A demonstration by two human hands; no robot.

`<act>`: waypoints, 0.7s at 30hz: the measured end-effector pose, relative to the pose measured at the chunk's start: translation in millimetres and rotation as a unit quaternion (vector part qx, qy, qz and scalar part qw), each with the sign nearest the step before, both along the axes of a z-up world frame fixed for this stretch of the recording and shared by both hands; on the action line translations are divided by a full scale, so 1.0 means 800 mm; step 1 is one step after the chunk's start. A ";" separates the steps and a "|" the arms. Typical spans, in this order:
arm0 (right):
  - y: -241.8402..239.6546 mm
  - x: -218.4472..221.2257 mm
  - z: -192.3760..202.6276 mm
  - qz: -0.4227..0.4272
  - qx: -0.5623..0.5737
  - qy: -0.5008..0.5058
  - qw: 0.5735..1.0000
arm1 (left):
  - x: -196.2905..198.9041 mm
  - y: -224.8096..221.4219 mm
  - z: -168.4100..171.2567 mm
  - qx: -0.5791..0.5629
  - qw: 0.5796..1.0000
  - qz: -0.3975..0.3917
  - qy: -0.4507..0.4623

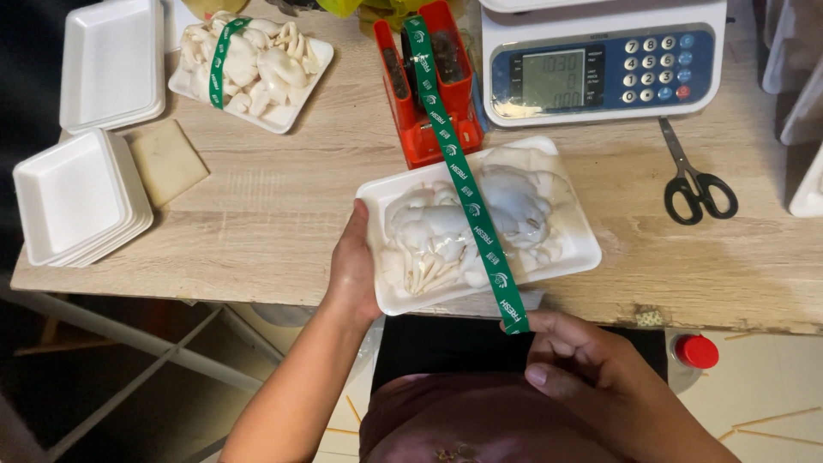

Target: Wrapping and sealing food trays with plastic film and adhesive tape

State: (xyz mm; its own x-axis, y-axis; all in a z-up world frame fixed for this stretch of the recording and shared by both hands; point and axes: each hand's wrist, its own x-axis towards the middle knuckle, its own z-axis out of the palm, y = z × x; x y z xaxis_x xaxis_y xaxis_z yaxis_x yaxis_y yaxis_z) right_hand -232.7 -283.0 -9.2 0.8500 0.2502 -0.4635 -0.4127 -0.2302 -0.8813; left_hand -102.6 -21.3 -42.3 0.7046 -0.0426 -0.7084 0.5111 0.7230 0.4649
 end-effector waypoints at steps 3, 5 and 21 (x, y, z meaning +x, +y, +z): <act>0.002 0.002 -0.001 0.012 0.008 -0.014 1.000 | -0.001 -0.002 0.011 0.012 1.000 -0.019 0.001; 0.004 0.003 -0.002 0.012 0.028 -0.004 1.000 | 0.001 -0.002 0.005 -0.023 0.999 -0.030 0.002; 0.057 0.040 -0.089 -0.190 0.106 -0.028 0.976 | -0.020 -0.037 0.051 0.077 0.996 -0.041 -0.033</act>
State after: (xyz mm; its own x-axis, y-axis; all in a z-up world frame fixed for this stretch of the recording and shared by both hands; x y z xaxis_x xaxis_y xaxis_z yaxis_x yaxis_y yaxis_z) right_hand -201.1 -237.8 -80.4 0.9225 -0.0021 -0.3860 -0.3830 0.1196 -0.9160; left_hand -118.6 -51.1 -1.5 0.7491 0.0036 -0.6624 0.5290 0.5987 0.6015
